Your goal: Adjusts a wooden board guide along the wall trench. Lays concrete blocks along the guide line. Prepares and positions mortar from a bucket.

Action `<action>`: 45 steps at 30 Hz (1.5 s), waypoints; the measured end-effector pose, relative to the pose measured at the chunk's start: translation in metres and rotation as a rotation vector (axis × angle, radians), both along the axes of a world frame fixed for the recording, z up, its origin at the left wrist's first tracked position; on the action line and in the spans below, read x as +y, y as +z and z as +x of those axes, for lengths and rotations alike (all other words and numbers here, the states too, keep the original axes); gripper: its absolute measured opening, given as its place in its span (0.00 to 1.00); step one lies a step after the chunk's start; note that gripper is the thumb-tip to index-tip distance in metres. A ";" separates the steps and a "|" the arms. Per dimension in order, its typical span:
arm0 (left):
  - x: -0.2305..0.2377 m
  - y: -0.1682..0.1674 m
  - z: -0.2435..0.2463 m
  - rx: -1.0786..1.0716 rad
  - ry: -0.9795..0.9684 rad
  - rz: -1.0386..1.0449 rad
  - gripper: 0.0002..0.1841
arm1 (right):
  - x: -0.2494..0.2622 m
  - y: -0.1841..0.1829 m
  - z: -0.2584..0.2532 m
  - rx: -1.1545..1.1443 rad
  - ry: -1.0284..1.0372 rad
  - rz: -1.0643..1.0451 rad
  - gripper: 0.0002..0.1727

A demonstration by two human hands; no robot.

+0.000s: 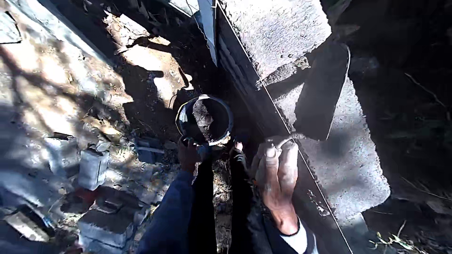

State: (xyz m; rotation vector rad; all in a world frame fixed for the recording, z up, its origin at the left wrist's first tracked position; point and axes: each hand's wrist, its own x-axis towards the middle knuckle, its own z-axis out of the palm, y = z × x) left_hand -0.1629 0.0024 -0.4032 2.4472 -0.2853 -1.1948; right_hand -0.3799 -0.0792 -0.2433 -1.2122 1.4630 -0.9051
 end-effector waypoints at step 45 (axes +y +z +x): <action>0.051 -0.169 0.072 0.489 -0.464 -0.152 0.29 | 0.087 -0.350 0.139 0.425 0.749 1.112 0.27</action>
